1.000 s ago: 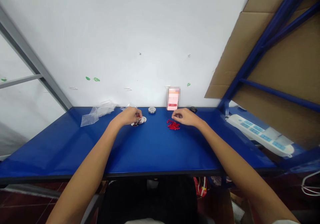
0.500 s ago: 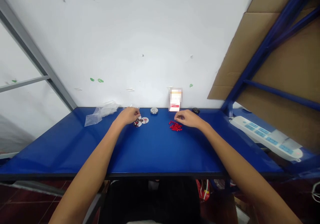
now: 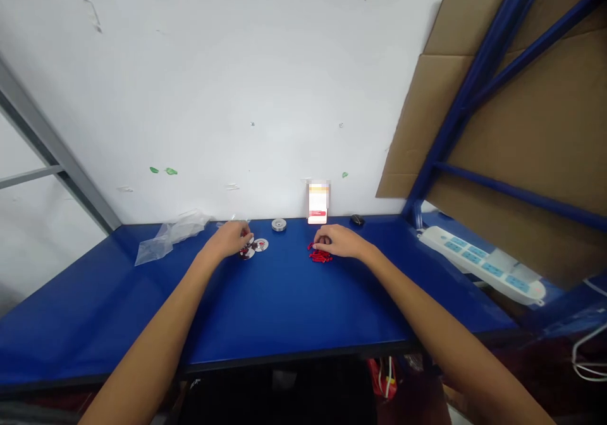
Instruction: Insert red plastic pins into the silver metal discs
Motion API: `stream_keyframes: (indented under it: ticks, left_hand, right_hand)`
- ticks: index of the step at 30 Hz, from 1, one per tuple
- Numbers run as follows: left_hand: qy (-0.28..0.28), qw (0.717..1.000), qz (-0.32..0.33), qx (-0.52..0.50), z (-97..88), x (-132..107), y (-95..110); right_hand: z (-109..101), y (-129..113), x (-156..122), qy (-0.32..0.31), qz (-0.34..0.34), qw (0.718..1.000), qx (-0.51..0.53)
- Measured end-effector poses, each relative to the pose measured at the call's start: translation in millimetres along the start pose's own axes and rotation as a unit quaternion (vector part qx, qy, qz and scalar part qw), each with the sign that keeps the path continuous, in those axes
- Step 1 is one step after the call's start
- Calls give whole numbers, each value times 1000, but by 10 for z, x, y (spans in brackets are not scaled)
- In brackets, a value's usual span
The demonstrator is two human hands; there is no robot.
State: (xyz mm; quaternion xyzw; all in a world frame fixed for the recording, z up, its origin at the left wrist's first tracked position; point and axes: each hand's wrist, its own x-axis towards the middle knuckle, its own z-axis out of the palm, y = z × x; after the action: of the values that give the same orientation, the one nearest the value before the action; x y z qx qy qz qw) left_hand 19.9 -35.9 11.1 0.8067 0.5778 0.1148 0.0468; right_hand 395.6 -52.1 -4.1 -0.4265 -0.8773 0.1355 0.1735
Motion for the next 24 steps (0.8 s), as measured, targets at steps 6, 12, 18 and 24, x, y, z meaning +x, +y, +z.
stream_keyframes:
  ticks: [6,12,18,24]
  left_hand:
    - [12,1000,2,9,-3,-13,78]
    - [52,998,28,20,-21,-42,238]
    - [96,993,53,35,2,-55,340]
    - [83,994,6,67,16,-50,248]
  right_hand:
    - [68,15,27,-18,32,999,26]
    - [54,1,21,-13,30,999,41]
    - [42,-4,20,-24,19,999,22]
    - [61,58,24,-8,15,999,47]
